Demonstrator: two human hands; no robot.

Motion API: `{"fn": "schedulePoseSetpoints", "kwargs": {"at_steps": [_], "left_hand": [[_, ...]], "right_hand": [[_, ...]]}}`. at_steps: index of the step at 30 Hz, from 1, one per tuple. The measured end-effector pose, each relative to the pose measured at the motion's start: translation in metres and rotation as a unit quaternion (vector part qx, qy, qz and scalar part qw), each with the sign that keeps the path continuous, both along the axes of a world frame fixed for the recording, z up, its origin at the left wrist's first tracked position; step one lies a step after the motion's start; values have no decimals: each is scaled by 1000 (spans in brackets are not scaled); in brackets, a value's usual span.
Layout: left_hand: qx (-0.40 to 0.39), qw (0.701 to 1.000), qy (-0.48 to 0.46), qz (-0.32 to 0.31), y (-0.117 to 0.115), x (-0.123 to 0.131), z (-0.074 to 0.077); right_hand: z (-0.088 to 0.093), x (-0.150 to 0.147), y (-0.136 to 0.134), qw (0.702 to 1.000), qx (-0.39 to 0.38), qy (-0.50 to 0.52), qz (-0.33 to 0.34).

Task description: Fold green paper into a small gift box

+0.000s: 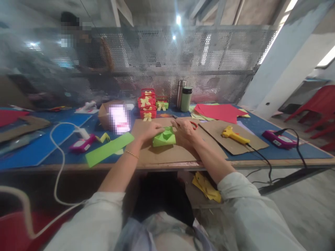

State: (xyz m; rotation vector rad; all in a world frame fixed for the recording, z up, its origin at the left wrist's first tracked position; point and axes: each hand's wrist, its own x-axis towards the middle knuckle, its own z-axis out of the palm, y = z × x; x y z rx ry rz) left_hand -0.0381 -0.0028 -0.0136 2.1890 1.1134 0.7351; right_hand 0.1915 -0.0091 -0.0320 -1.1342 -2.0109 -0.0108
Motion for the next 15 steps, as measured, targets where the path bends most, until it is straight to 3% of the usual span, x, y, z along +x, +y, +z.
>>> {"fn": "schedulePoseSetpoints", "kwargs": {"at_steps": [9, 15], "left_hand": [[43, 999, 9, 25, -2, -2, 6], [31, 999, 18, 41, -3, -9, 7]], "right_hand": [[2, 1, -3, 999, 26, 22, 16], [6, 0, -5, 998, 10, 66, 7]]}}
